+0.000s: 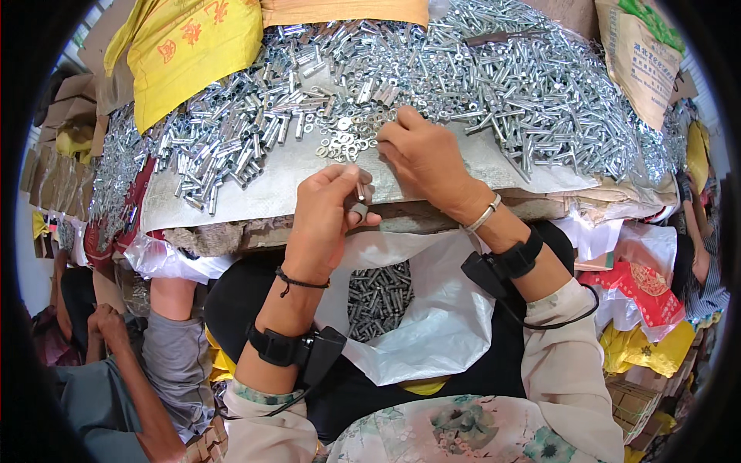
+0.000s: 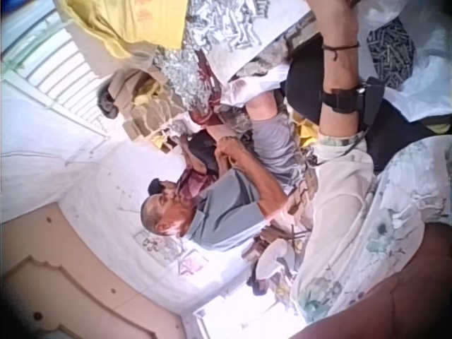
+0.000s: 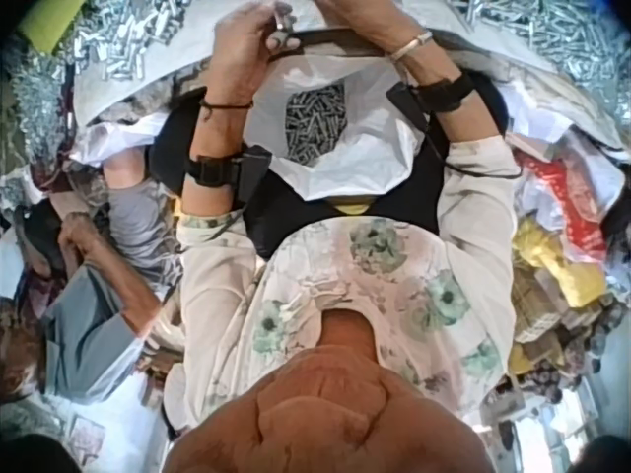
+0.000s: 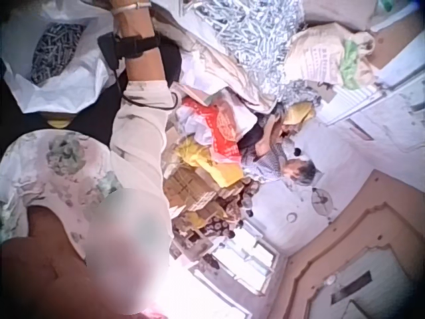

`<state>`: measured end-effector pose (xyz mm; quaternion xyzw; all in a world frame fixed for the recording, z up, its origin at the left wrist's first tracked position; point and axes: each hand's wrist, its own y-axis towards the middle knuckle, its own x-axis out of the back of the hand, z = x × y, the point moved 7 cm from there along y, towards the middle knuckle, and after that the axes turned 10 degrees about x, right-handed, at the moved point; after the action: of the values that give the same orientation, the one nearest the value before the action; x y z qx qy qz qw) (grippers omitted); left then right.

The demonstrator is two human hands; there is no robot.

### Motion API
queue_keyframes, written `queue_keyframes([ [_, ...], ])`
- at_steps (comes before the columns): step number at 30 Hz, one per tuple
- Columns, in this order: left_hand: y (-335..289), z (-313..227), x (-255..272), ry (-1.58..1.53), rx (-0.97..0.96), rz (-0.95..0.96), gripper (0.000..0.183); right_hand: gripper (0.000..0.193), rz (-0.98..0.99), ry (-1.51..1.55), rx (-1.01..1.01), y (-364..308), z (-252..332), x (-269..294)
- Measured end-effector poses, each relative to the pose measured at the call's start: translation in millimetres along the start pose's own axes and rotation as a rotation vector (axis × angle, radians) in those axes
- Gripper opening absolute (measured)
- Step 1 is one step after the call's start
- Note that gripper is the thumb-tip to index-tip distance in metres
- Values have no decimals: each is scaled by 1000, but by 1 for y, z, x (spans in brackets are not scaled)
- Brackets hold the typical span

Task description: Assembling metal bolts by adding washers and nuts.

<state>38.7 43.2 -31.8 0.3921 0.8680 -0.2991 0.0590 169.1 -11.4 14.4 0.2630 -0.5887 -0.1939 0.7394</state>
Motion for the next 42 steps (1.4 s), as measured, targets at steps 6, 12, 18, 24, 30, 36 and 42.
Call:
queue_keyframes([
  [6,1,0,-15,161,-18,-46,22,7,-144,217,-78,-9,-18,16],
  [12,4,8,-31,223,-17,131,19,4,-83,550,-139,-20,-11,20],
  [18,0,9,-40,152,3,131,13,22,-88,191,151,-41,19,36],
  [24,6,0,-25,194,-110,-45,11,12,-42,-103,112,-22,10,29],
  [30,7,0,-23,135,-109,-51,12,9,94,-203,13,-16,-7,4],
  [36,4,1,-34,192,-75,19,10,16,-104,346,-32,-19,-6,20],
  [42,5,2,-34,239,-120,6,10,18,-12,265,31,-28,12,25],
])
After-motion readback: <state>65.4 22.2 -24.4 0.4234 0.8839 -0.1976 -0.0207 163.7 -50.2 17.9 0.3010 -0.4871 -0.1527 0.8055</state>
